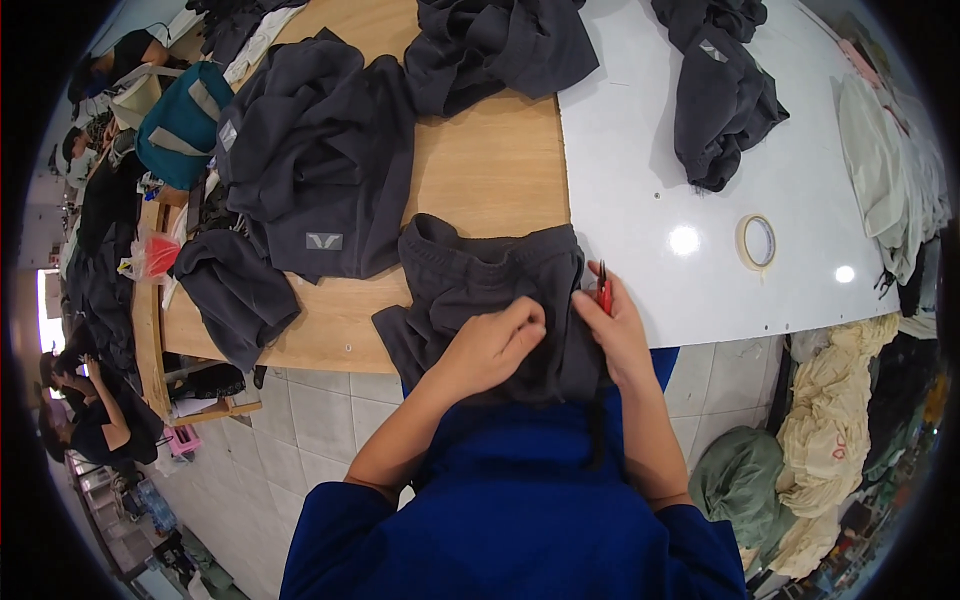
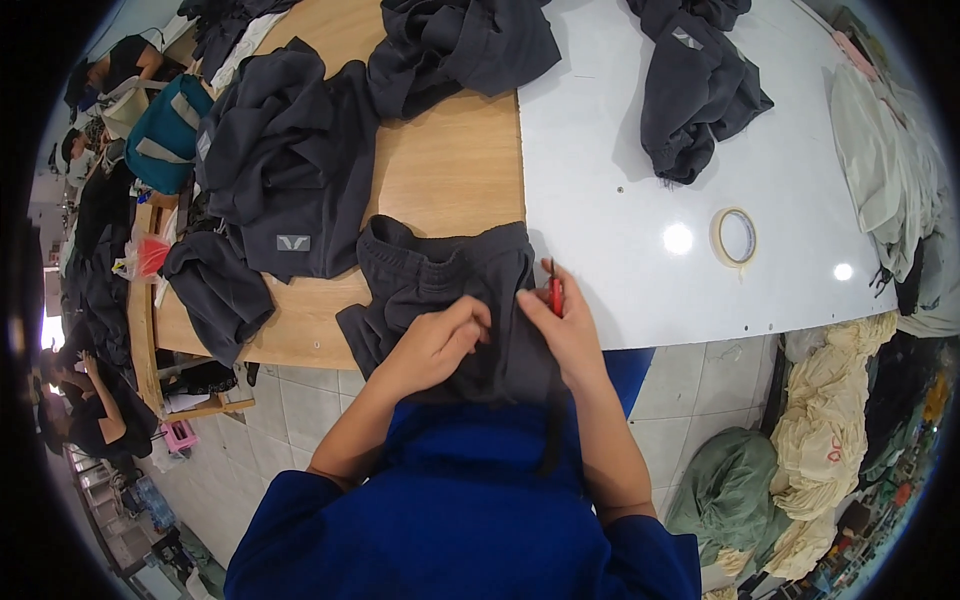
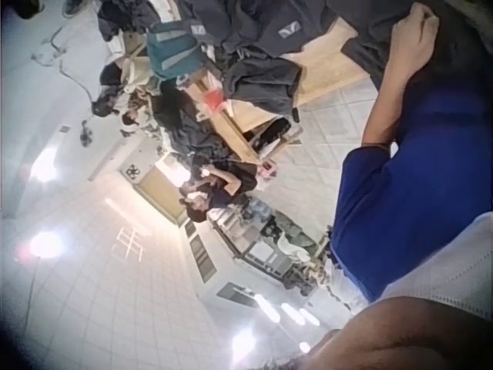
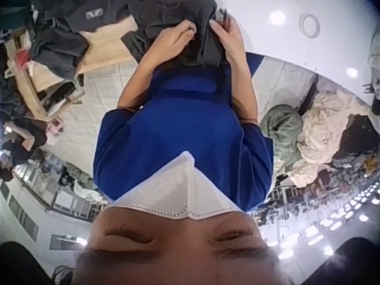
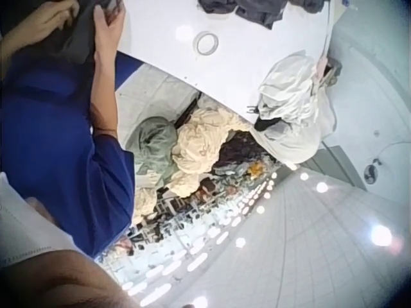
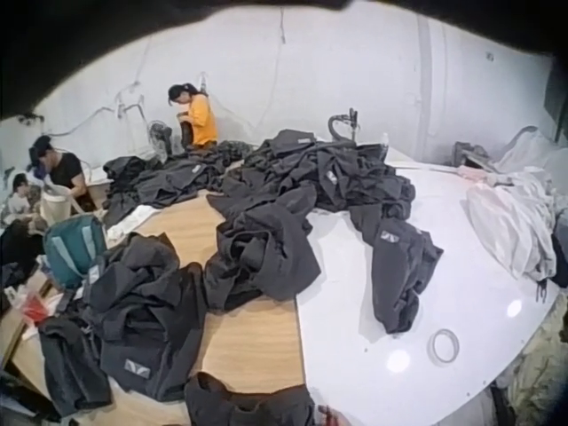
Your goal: Trim loose threads and inspect dark grey fabric garments using handheld nippers.
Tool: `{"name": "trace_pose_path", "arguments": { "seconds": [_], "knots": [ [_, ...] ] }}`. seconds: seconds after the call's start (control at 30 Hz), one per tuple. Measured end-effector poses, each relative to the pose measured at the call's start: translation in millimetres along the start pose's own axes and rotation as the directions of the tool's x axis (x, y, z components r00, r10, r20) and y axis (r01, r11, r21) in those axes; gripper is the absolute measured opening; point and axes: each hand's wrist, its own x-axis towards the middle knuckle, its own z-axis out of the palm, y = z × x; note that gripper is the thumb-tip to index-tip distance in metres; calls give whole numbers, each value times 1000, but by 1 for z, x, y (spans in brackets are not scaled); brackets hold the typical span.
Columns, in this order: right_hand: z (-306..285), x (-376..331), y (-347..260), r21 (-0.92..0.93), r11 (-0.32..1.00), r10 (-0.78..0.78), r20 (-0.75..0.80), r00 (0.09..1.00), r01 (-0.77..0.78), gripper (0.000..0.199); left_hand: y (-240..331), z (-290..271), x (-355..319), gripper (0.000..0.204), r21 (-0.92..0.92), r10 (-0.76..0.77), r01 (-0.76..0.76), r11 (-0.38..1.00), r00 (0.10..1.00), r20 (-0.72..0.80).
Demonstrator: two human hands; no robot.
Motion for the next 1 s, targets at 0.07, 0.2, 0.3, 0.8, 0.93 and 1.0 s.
{"name": "trace_pose_path", "arguments": {
  "seconds": [0.07,0.2,0.3,0.8,0.93,1.0],
  "knots": [
    [10,-3,12,57,996,-65,60,996,61,53,-4,2,6,21,-27,-17,16,1000,999,-52],
    [23,-13,22,-95,974,-184,193,964,205,51,-10,9,25,32,-273,-96,1,962,937,-335],
    [26,-16,25,-53,958,-272,138,952,282,47,-12,6,28,24,-245,-121,61,968,963,-239],
    [27,-36,-25,-466,590,-739,17,673,659,31,5,12,8,16,-410,124,-282,867,920,-371],
    [30,-35,-26,-517,481,-810,45,584,708,30,7,12,7,17,-357,197,-357,863,889,-413],
    [31,-35,-26,-529,456,-825,48,562,715,30,6,10,8,17,-278,243,-378,883,875,-418]
  ]
}}
